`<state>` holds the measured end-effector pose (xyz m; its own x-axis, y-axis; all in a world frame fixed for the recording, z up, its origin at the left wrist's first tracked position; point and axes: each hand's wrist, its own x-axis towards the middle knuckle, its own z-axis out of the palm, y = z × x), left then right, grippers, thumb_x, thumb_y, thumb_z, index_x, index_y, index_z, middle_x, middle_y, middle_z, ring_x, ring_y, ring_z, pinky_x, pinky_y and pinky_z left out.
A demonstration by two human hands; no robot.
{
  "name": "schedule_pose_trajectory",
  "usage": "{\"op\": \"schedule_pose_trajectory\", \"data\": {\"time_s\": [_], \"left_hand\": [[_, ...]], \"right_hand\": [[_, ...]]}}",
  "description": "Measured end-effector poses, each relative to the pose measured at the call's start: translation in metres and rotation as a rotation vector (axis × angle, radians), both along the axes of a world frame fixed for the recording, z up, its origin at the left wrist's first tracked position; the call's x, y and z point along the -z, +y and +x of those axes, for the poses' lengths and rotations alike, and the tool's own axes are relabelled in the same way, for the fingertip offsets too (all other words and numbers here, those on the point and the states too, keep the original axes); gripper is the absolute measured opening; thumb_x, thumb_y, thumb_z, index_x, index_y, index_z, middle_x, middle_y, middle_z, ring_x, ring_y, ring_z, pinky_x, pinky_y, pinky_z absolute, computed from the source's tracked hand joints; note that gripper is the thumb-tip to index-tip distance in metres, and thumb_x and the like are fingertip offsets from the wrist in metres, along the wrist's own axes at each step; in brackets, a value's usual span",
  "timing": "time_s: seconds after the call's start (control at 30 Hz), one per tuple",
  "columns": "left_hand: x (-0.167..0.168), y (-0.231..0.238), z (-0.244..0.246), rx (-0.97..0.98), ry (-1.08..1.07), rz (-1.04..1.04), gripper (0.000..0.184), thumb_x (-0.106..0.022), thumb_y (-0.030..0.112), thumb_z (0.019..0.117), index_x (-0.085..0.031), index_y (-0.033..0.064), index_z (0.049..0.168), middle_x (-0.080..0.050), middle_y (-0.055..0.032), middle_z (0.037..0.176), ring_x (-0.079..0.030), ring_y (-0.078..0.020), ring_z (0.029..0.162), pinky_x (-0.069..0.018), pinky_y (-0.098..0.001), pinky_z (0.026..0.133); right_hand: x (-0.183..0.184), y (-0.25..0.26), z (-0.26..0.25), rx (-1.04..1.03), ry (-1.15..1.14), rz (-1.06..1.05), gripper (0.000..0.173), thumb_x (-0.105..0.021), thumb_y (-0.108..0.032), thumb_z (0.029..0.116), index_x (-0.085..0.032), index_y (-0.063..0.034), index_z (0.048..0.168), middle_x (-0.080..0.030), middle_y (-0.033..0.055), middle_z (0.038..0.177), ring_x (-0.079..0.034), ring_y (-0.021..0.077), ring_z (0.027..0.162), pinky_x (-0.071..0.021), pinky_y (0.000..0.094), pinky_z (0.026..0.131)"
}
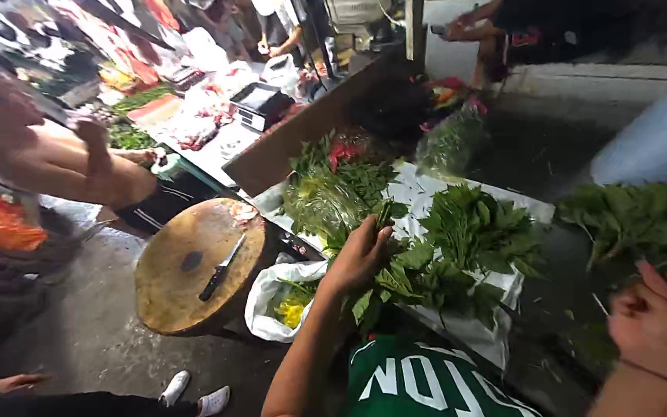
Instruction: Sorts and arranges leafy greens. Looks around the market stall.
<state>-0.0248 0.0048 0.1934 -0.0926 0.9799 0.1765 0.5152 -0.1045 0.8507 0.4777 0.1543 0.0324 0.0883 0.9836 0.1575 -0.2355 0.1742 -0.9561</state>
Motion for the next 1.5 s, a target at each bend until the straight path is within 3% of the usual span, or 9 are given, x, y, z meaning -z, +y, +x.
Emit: {"op": "schedule_pose_trajectory", "data": {"time_s": [0.17,0.33,0.5,0.7,0.83,1.13,1.3,1.4,1.5], "left_hand": [[-0.006,-0.001,0.016,0.017,0.091,0.076,0.024,-0.051,0.024,0.1085,-0.058,0.0060,0.123,-0.064,-0.0036,0.090,-0.061,-0.0107,0.074,-0.0559,-0.0307,0.071],[-0.006,-0.028,0.014,-0.028,0.143,0.081,0.024,-0.054,0.021,0.1062,-0.059,0.0041,0.122,-0.067,-0.0053,0.093,-0.065,-0.0125,0.081,-0.0587,-0.0343,0.077],[0.010,-0.058,-0.020,-0.061,0.062,0.139,0.024,-0.059,0.011,0.1008,-0.060,0.0029,0.123,-0.069,-0.0066,0.103,-0.068,-0.0121,0.096,-0.0584,-0.0341,0.089],[0.035,-0.075,-0.055,-0.170,-0.498,0.319,0.021,-0.052,0.011,0.1048,-0.059,0.0006,0.121,-0.067,-0.0073,0.096,-0.066,-0.0149,0.083,-0.0585,-0.0342,0.077],[0.059,-0.079,-0.089,-0.159,-0.733,0.394,0.024,-0.054,0.018,0.0983,-0.063,0.0044,0.116,-0.066,-0.0035,0.089,-0.063,-0.0128,0.077,-0.0554,-0.0317,0.071],[0.104,-0.067,-0.123,-0.615,-1.068,0.306,0.025,-0.052,0.023,0.1073,-0.048,0.0040,0.123,-0.054,-0.0043,0.067,-0.057,-0.0131,0.056,-0.0528,-0.0300,0.055],[0.125,-0.075,-0.108,-0.691,-0.905,0.348,0.043,-0.056,0.025,0.1058,-0.048,0.0006,0.140,-0.068,-0.0094,0.087,-0.067,-0.0167,0.073,-0.0601,-0.0353,0.070],[0.116,-0.077,-0.070,-0.560,-0.465,0.436,0.026,-0.059,0.014,0.1021,-0.057,-0.0006,0.124,-0.070,-0.0062,0.097,-0.069,-0.0129,0.083,-0.0609,-0.0331,0.077],[0.116,-0.074,-0.059,-0.297,-0.042,0.468,0.026,-0.066,0.011,0.0955,-0.069,0.0094,0.121,-0.072,-0.0050,0.110,-0.068,-0.0175,0.103,-0.0554,-0.0414,0.096]], "right_hand": [[-0.111,0.006,-0.205,-0.380,-0.105,0.316,0.012,-0.064,-0.028,0.1019,-0.066,-0.0197,0.110,-0.075,0.0013,0.113,-0.067,0.0094,0.062,-0.0543,0.0241,0.048],[-0.178,-0.025,-0.325,-0.832,-0.530,0.645,0.066,-0.077,-0.056,0.0864,-0.064,-0.0200,0.141,-0.068,-0.0005,0.128,-0.068,0.0085,0.078,-0.0604,0.0289,0.061],[-0.163,-0.056,-0.399,-0.879,-0.530,0.748,0.037,-0.082,-0.034,0.0811,-0.068,-0.0168,0.111,-0.068,-0.0029,0.105,-0.064,0.0046,0.081,-0.0587,0.0258,0.066],[-0.102,-0.064,-0.435,-1.052,-0.147,0.548,0.044,-0.069,-0.033,0.0912,-0.051,-0.0169,0.128,-0.060,0.0012,0.097,-0.058,0.0124,0.073,-0.0526,0.0296,0.060],[-0.072,-0.048,-0.446,-0.910,-0.435,0.738,0.025,-0.050,-0.026,0.1024,-0.074,-0.0199,0.104,-0.071,-0.0063,0.099,-0.067,0.0075,0.091,-0.0591,0.0293,0.081],[-0.104,-0.095,-0.456,-1.100,-0.768,1.196,0.026,-0.062,-0.034,0.0918,-0.065,-0.0156,0.074,-0.064,0.0006,0.077,-0.065,0.0202,0.087,-0.0474,0.0485,0.086],[-0.109,-0.108,-0.454,-1.241,0.084,0.440,0.049,-0.043,-0.040,0.1066,-0.069,-0.0053,0.084,-0.066,0.0048,0.072,-0.068,0.0186,0.078,-0.0499,0.0508,0.105],[-0.113,-0.099,-0.470,-0.936,0.439,-0.232,0.040,-0.037,-0.022,0.1053,-0.062,-0.0035,0.131,-0.071,0.0127,0.114,-0.072,0.0194,0.089,-0.0618,0.0379,0.083],[-0.081,-0.077,-0.491,-0.621,0.234,-0.351,0.036,-0.042,-0.014,0.1100,-0.057,-0.0024,0.142,-0.071,0.0115,0.126,-0.071,0.0135,0.083,-0.0576,0.0242,0.064]]}}
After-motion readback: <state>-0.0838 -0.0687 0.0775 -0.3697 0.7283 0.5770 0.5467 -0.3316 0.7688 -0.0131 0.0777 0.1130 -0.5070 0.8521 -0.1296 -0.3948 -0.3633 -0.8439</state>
